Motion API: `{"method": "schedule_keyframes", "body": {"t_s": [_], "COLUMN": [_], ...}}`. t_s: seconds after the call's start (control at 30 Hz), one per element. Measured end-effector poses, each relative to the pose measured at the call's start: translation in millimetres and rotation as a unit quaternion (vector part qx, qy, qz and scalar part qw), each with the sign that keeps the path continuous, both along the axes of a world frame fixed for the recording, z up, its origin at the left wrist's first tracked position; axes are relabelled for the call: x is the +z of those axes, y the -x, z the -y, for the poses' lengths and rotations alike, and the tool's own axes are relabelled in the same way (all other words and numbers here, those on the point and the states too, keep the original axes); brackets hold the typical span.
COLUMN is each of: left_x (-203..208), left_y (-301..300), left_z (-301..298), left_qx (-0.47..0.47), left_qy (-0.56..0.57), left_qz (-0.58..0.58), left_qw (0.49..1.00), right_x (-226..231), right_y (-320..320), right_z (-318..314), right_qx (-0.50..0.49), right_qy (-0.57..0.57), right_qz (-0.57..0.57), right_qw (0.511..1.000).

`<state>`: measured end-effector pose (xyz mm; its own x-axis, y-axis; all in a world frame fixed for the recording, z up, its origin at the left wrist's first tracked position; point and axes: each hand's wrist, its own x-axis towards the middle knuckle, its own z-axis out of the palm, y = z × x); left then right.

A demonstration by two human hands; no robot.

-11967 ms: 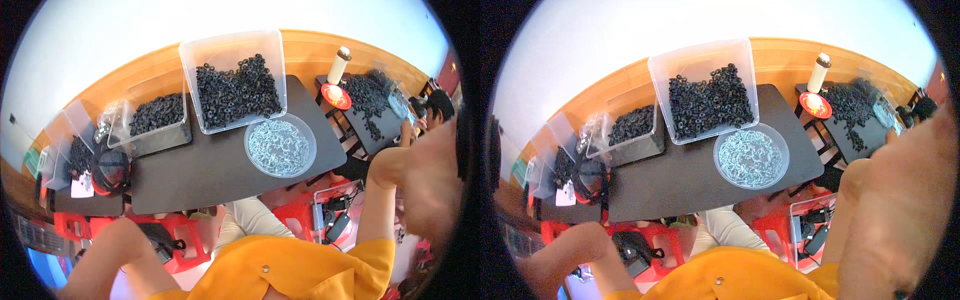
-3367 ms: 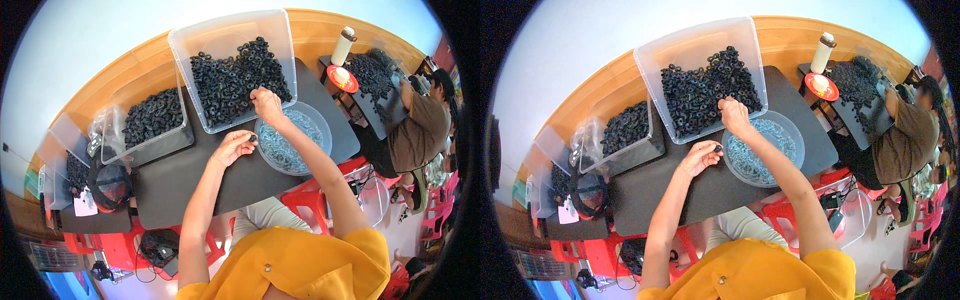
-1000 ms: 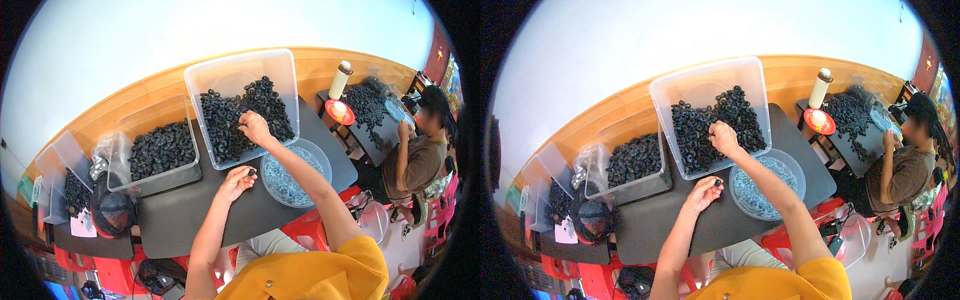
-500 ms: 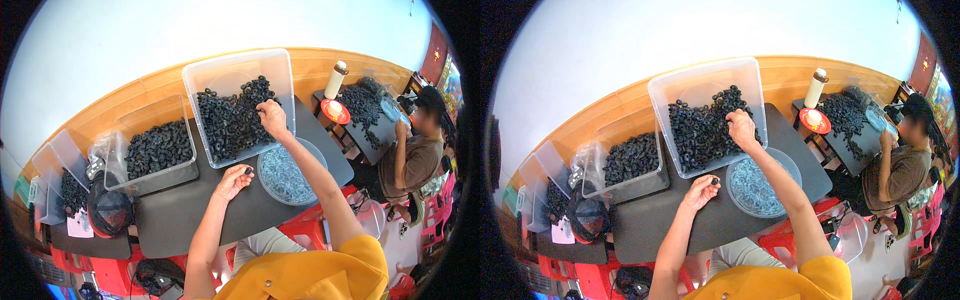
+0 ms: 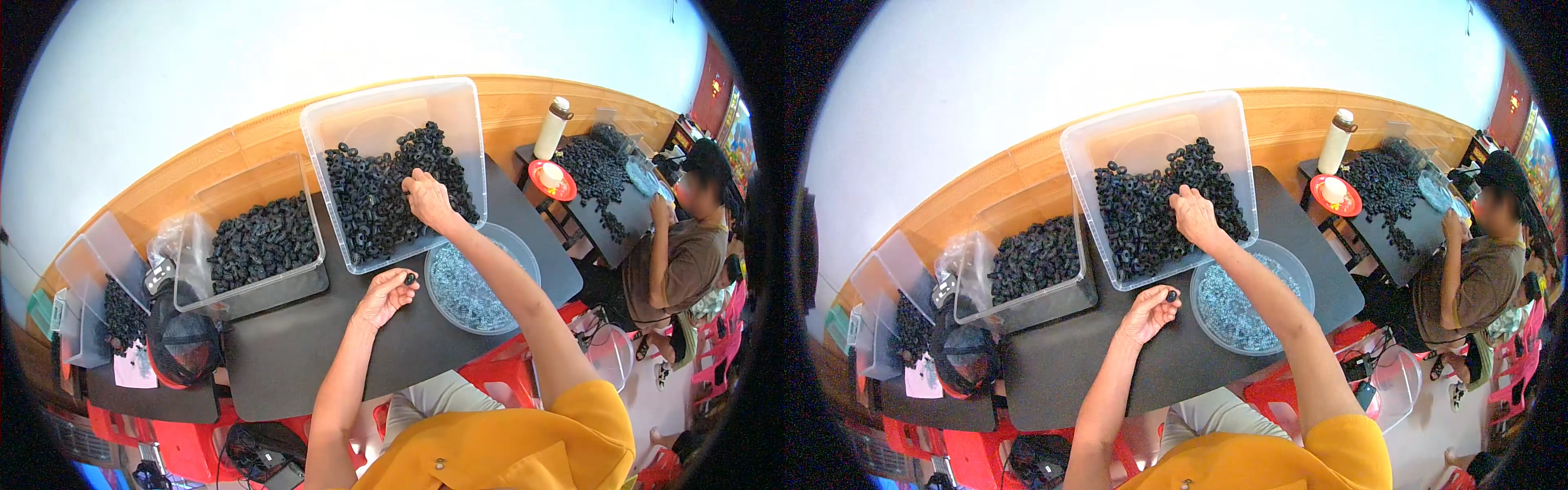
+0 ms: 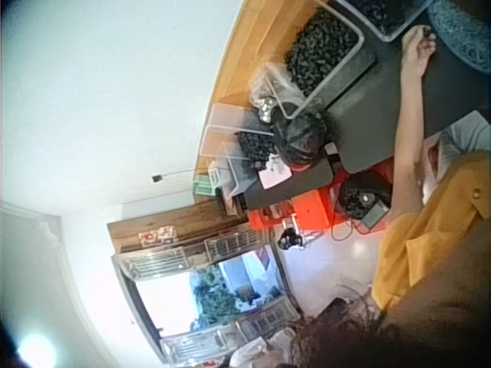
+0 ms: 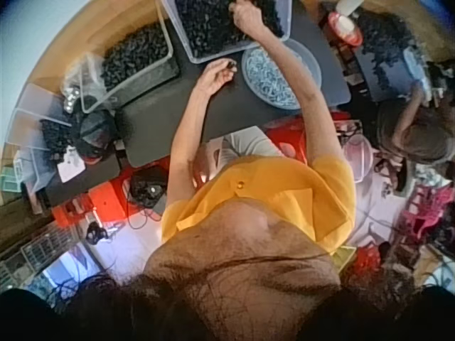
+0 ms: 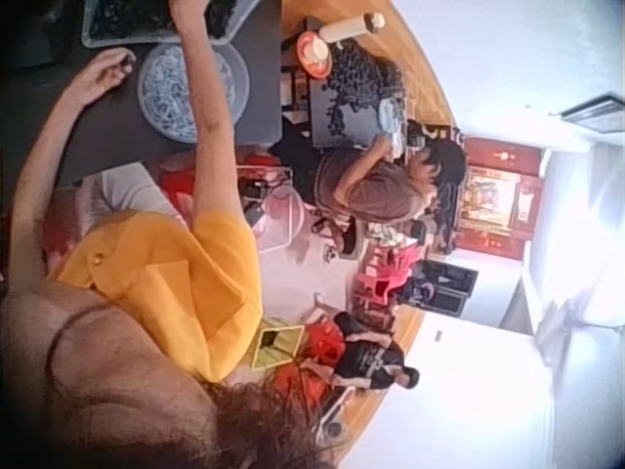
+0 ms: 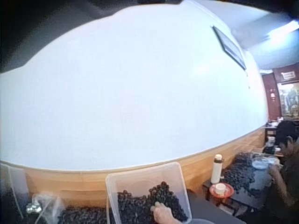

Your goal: The person assembles components by taking black plastic pieces from a container and inserting small metal pins from a dish into them by hand.

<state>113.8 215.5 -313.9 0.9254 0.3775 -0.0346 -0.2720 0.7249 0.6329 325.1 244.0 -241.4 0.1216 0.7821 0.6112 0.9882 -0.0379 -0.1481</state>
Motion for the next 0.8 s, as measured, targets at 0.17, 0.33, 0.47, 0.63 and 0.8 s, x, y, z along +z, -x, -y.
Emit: {"method": "schedule_keyframes", "body": {"t_s": [0.17, 0.33, 0.47, 0.63, 0.8], "left_x": [1.9, 2.5, 1.8, 4.5, 6.5], "left_y": [-0.7, -0.2, -1.4, -5.1, -7.7], "left_z": [1.8, 5.3, 7.4, 13.2, 17.6], "left_qx": [-0.006, 0.018, 0.039, 0.062, 0.071], "left_qy": [-0.003, -0.003, -0.008, 0.006, 0.006], "left_qz": [0.000, -0.008, -0.008, 0.023, 0.001], "left_qw": [1.000, 1.000, 0.999, 0.998, 0.997], "right_x": [0.1, 23.6, 34.8, 29.6, 15.6], "right_y": [-4.0, 5.8, 15.6, 21.2, 23.5], "right_z": [3.8, 33.8, 75.2, 111.2, 134.4], "right_qx": [0.021, 0.117, 0.245, 0.274, 0.278], "right_qy": [-0.027, 0.017, 0.028, 0.067, 0.074], "right_qz": [-0.048, -0.480, -0.662, -0.730, -0.766], "right_qw": [0.998, 0.869, 0.708, 0.623, 0.575]}}
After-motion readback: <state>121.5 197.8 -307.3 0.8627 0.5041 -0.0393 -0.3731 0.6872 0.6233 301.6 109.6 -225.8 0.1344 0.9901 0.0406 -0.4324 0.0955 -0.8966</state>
